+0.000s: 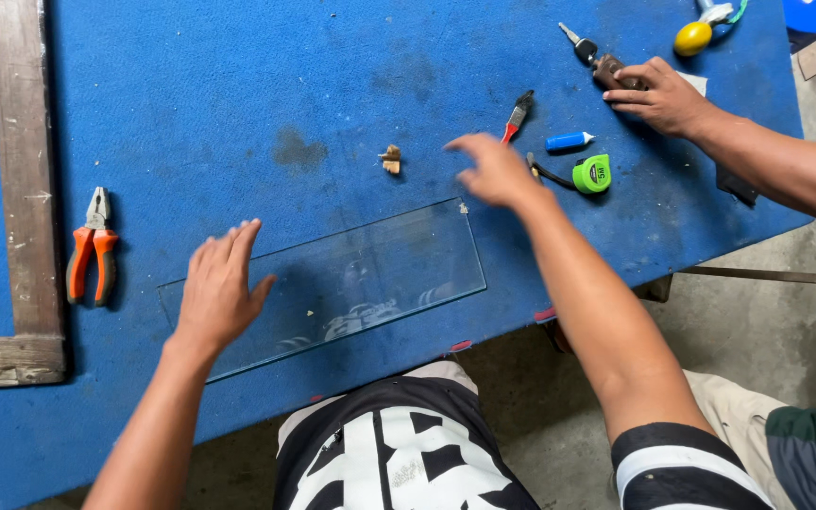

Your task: The person measures and marks a rectangular glass pane using a tape measure and marker, then uses a wooden L-square and a glass cutter to score the glass. They use pliers to snap off the scored edge and repeat the process to cut the glass into smaller pieces.

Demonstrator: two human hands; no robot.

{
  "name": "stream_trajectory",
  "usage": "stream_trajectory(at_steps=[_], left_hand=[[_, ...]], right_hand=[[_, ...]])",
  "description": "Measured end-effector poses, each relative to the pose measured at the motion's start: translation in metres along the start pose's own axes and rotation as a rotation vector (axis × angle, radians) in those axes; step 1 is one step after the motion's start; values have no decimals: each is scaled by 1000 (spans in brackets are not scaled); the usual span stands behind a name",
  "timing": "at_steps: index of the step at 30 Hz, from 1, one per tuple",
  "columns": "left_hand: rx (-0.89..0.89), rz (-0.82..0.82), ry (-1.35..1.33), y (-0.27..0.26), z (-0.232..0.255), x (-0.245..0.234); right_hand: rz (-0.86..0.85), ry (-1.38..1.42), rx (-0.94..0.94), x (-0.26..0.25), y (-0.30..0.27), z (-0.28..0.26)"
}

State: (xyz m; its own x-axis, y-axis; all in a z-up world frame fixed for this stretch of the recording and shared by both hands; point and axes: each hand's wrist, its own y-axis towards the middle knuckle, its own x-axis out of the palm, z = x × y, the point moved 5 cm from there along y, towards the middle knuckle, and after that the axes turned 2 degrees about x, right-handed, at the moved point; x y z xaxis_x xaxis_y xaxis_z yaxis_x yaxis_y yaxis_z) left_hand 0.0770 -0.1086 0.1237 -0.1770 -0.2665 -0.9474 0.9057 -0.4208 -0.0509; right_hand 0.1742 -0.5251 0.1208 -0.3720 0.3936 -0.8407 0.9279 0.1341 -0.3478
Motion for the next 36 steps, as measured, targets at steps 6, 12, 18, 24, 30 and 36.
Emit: stream_trajectory(at_steps=[6, 12, 18, 24, 30, 36], left_hand=[[-321, -86, -769, -49, 54, 28], [-319, -236, -858, -59, 103, 70], [-418, -329, -1089, -55, 117, 34], [-617, -431, -1817, -61, 124, 39], [-785, 170, -2497, -90, 130, 97], [-989, 168, -2235, -177, 88, 103]], right_hand=[[222, -86, 743, -33, -41, 158], [220, -253, 460, 0, -31, 264], [350, -273, 431, -6, -70, 279], [372, 166, 59, -11, -102, 43], [-227, 570, -193, 137, -157, -215], [-250, -322, -556, 180, -179, -307]])
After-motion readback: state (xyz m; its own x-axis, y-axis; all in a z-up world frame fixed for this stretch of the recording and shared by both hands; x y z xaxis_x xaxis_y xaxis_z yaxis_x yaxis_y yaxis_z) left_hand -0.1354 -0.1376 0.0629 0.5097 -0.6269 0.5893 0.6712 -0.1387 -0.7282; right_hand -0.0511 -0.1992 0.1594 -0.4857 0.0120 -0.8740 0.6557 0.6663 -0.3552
